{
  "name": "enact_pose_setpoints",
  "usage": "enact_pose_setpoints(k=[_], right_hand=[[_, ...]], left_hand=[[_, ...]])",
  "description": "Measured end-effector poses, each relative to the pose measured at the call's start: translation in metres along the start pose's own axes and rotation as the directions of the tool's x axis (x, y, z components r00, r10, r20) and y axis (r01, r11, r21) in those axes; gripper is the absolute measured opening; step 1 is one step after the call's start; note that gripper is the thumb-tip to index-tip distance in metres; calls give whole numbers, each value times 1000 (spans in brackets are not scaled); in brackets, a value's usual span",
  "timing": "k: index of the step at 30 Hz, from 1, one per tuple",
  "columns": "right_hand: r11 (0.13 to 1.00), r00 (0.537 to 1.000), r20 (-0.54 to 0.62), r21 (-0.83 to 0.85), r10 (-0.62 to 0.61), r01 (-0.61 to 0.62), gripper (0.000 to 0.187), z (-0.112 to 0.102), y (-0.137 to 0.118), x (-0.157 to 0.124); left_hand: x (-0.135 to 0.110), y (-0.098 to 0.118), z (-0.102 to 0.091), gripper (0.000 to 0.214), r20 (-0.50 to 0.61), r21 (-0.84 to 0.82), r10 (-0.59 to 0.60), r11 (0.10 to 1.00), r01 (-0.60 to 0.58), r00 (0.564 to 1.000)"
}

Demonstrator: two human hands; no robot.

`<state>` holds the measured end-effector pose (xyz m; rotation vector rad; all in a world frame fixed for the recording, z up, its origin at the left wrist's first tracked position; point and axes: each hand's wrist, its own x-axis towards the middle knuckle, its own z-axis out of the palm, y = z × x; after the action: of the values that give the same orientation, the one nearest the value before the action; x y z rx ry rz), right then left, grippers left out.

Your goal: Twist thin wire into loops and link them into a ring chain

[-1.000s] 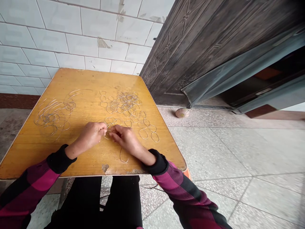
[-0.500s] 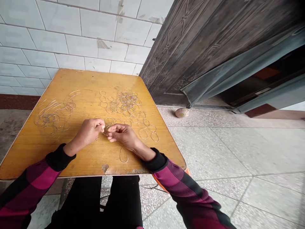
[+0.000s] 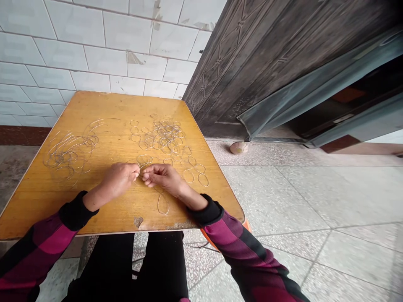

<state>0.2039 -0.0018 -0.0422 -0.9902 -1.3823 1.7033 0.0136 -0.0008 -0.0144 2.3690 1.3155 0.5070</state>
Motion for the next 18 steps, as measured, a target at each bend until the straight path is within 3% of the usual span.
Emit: enact_pose_setpoints(k=[4,6,11,18], right_hand=[[968,965,-105,-110,-238,227,25,0,-8,-2],[948,953,-95,-172,-286,267,23,2,-9,-3],[947,963,10,-179,-268,265,21,-2,-8,-4],[985,985,78,-58,-157,162,19,-12,-12,-7]], left_hand=[[-6,5,8,22,43,69,169,983,-171,985],[-8,6,14,24,47,93,249,963,-252,967],[-11,8,17,26,28,71,355,932,-357,934],[-10,12,10,24,53,-91,345,936,-339,937]])
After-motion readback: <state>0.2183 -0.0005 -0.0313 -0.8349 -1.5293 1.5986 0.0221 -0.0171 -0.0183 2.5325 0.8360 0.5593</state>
